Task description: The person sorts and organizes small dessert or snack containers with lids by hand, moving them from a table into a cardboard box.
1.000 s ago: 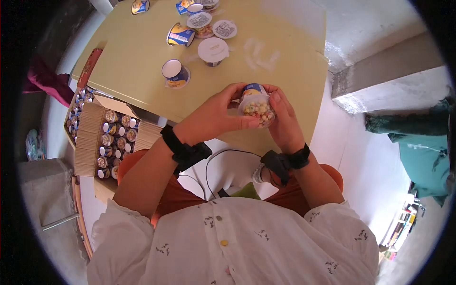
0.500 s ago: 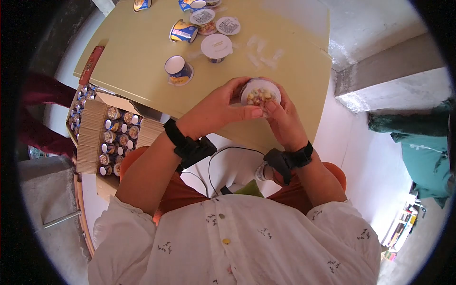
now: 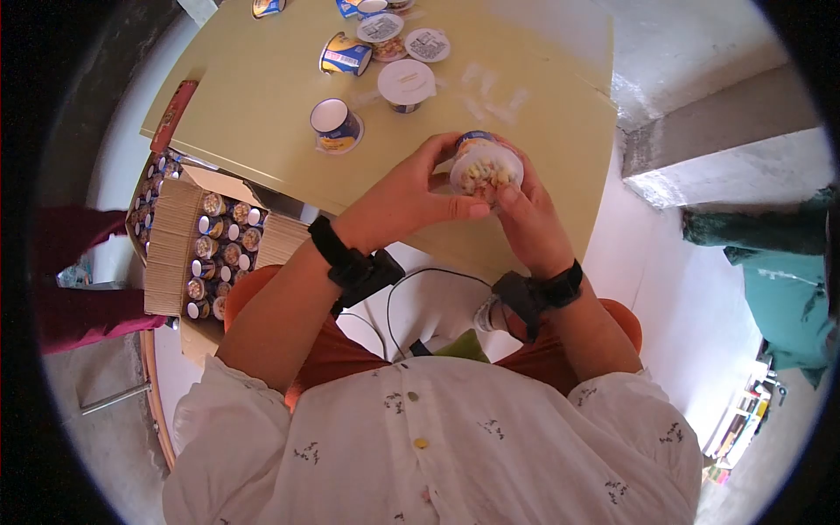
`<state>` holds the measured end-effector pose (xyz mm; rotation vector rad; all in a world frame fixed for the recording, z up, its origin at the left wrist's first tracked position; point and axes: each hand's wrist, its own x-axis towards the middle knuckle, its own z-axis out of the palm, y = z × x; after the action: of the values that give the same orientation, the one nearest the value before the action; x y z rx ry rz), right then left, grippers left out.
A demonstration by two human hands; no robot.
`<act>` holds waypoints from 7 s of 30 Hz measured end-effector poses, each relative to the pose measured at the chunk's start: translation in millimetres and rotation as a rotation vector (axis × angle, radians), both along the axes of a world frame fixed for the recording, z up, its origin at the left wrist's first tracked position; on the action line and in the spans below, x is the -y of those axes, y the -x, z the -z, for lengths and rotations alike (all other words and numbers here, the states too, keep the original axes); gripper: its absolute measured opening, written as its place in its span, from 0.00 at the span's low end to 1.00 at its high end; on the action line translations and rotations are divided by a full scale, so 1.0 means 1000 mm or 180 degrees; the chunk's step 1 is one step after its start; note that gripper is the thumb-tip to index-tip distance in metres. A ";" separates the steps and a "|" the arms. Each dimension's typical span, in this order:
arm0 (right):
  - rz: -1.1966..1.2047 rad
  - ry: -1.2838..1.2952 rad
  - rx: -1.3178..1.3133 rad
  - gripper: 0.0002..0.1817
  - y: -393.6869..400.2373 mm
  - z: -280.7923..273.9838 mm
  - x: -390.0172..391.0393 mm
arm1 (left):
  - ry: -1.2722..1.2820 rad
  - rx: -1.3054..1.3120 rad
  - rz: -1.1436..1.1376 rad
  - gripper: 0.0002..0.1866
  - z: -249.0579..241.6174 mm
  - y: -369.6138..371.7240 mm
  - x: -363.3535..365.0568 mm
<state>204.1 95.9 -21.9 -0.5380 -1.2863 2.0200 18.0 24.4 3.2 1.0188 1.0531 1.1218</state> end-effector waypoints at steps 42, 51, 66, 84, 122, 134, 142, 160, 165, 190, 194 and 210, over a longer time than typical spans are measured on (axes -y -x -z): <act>0.0757 -0.2887 0.1911 0.20 -0.005 -0.009 0.007 | 0.0332 -0.0126 0.0043 0.23 -0.003 -0.007 0.010; 0.0726 -0.2712 0.1786 0.19 -0.006 -0.008 0.012 | 0.0081 -0.0390 -0.0035 0.22 0.004 -0.009 0.013; 0.1029 -0.3916 0.3016 0.29 -0.016 -0.024 -0.016 | -0.0344 -0.1550 -0.0184 0.23 0.037 -0.013 0.005; 0.0594 -0.3347 0.3107 0.38 -0.030 -0.040 -0.016 | 0.0524 -0.0182 0.0108 0.31 0.017 -0.013 0.003; -0.0058 -0.1202 0.2137 0.23 -0.037 -0.017 -0.060 | 0.0881 -0.0219 -0.0844 0.20 0.020 -0.008 -0.031; -0.0204 -0.0876 0.1579 0.23 -0.012 -0.016 -0.037 | 0.0384 -0.0306 -0.0821 0.18 0.016 -0.005 -0.019; -0.0304 -0.0846 0.1577 0.22 -0.025 -0.030 -0.030 | 0.0245 -0.0136 -0.0612 0.20 0.009 -0.011 -0.007; 0.0075 -0.1076 0.1249 0.19 -0.025 -0.077 0.017 | -0.0006 0.0357 -0.0975 0.30 -0.048 -0.028 0.033; -0.0088 -0.0880 0.0984 0.20 -0.007 -0.074 0.050 | -0.0075 -0.0032 -0.1029 0.34 -0.063 -0.013 0.077; -0.0210 -0.2182 0.1843 0.25 0.080 -0.047 0.056 | -0.0144 0.2078 -0.2734 0.18 -0.007 0.137 0.228; -0.0415 -0.2240 0.1865 0.23 0.099 -0.041 0.061 | -0.0458 0.2741 -0.3325 0.18 0.046 0.168 0.256; -0.1037 -0.2293 0.2296 0.18 0.151 -0.038 0.082 | 0.0861 -0.1606 -0.3800 0.20 0.296 0.237 0.359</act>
<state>53.4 14.2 16.4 -0.7568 -2.5210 1.4391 -219.1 -334.7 -292.9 0.3798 2.3049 1.5938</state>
